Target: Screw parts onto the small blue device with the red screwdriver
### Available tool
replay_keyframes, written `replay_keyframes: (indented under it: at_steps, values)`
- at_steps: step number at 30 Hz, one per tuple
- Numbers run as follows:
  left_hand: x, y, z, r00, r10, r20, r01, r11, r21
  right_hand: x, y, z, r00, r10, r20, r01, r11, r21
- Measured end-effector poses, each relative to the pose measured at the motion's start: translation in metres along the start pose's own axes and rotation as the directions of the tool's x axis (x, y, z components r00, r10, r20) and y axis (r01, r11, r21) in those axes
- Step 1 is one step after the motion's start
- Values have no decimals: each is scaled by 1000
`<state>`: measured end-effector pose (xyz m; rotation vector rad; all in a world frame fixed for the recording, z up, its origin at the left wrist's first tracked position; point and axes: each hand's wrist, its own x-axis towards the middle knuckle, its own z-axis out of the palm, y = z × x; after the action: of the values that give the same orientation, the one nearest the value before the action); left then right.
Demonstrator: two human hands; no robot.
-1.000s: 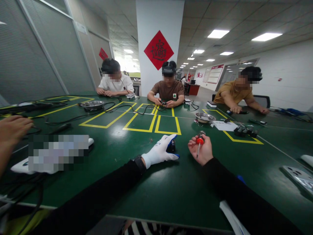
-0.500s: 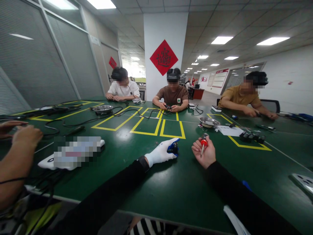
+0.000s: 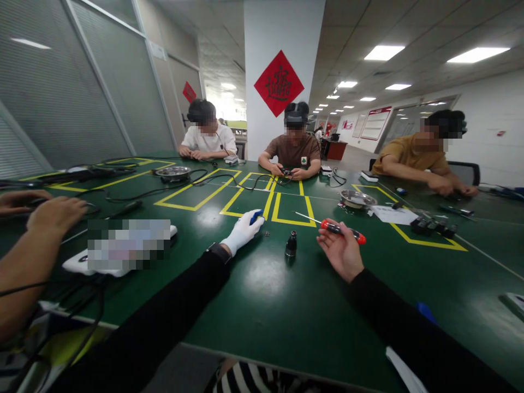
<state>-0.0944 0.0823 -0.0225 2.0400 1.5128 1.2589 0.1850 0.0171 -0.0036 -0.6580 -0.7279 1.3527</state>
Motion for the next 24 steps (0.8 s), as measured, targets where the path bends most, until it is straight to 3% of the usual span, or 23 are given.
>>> replay_keyframes:
  at_steps: [4,8,14,24]
  values:
    - [-3,-9,8,991,91,97,-112,963,243,0,9,-1,1000,23,-2,-23,994,-103]
    - [-4,-7,12,980,148,134,-188,911,368,1,17,-1,999,-49,-20,44,977,-210]
    - [-3,-4,15,971,162,173,-223,874,431,2,24,8,992,-119,41,125,891,-437]
    - [0,-10,18,966,131,225,-233,823,518,0,25,11,978,-106,178,186,826,-533]
